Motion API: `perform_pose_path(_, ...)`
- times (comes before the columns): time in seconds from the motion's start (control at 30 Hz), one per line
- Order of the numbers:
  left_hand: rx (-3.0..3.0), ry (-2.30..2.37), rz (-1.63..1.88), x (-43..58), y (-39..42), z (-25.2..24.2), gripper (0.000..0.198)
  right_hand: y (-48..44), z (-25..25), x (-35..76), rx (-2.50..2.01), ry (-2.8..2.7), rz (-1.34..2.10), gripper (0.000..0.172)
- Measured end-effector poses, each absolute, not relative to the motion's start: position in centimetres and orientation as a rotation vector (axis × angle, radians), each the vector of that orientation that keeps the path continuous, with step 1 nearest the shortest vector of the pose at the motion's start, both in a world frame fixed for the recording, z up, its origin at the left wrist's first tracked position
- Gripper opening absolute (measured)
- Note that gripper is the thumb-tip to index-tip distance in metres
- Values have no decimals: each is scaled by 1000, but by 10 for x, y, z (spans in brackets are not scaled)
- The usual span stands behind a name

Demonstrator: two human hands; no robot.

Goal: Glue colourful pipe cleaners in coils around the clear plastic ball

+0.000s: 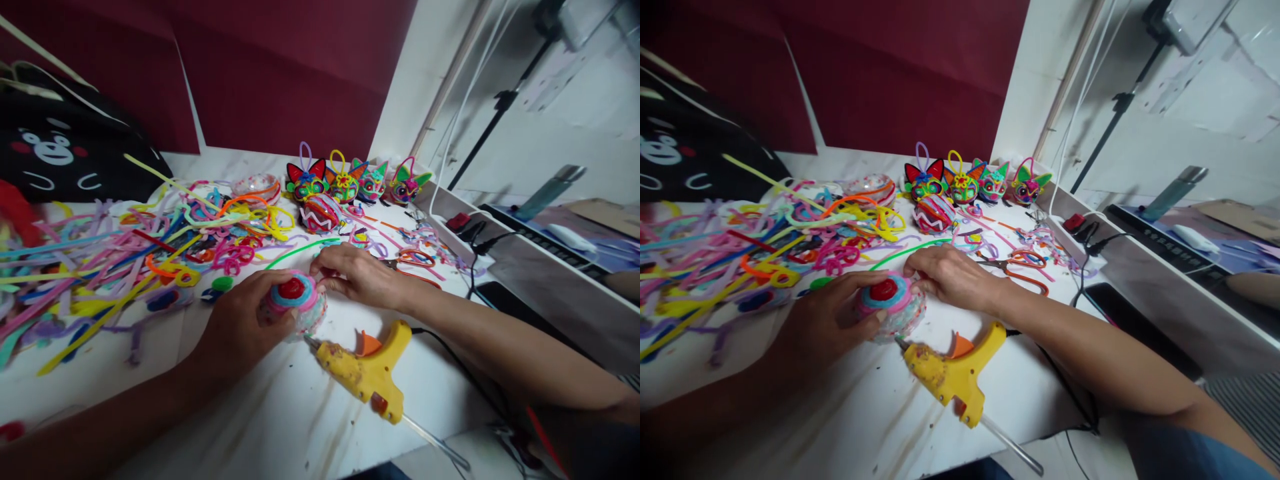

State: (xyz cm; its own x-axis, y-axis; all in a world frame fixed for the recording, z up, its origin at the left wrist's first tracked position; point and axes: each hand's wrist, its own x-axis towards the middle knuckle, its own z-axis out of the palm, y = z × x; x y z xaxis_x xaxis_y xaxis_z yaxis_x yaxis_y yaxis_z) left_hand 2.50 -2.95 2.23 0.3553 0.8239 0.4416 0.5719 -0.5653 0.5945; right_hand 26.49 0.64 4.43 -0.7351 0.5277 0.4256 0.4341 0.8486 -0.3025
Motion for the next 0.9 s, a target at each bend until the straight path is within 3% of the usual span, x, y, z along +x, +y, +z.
perform_pose_path(0.27,2282,1254,1018,24,-29,24,36,22,59,259,-707,-2707,356,16)
perform_pose_path(0.7,2422,996,1121,13,-18,-8,35,15,69,256,-840,-2763,372,21)
perform_pose_path(0.9,2446,1036,1193,7,-16,-17,52,14,67,258,-847,-2763,411,20)
